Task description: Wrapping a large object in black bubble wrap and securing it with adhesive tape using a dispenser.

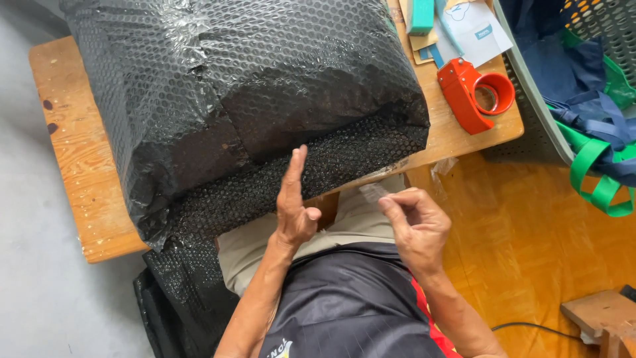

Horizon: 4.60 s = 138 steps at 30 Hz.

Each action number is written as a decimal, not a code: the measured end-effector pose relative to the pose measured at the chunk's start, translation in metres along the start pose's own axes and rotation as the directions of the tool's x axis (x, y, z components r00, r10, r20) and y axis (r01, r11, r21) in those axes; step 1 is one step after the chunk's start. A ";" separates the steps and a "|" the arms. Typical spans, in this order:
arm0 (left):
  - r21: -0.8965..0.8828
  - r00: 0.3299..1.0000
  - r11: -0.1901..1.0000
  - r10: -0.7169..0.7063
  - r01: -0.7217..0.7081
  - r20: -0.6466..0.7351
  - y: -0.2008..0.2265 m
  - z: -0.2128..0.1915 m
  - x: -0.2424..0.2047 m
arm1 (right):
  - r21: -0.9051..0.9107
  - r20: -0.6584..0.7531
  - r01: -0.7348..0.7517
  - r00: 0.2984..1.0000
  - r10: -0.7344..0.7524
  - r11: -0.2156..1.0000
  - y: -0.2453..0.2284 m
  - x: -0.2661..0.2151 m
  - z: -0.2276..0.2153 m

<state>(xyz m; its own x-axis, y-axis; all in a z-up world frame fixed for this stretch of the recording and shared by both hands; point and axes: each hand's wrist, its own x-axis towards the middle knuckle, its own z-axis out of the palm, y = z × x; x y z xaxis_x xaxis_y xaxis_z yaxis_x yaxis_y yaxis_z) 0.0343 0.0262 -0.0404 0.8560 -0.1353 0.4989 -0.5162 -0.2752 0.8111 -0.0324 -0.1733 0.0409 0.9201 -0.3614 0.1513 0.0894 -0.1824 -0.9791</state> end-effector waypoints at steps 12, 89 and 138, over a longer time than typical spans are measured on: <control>-0.036 0.986 0.989 -0.140 0.144 0.092 -0.004 -0.004 -0.019 | 0.117 -0.748 0.003 0.658 0.086 0.993 0.179 0.092 -0.121; -0.651 0.656 0.499 -0.755 0.572 -0.003 0.038 0.006 -0.025 | -0.477 0.512 -0.280 0.682 0.522 0.833 0.046 -0.026 0.010; -0.574 0.731 0.613 -0.681 0.543 -0.035 0.037 0.003 -0.020 | -0.478 0.520 -0.325 0.644 0.561 0.816 0.055 -0.027 0.016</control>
<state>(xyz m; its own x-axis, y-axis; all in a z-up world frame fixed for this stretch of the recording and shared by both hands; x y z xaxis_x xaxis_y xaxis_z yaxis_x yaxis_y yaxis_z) -0.0012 0.0156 -0.0214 0.9767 0.1217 -0.1767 0.1328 0.3036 0.9435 -0.0466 -0.1585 -0.0191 0.8410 0.1409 -0.5223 -0.4081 -0.4685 -0.7836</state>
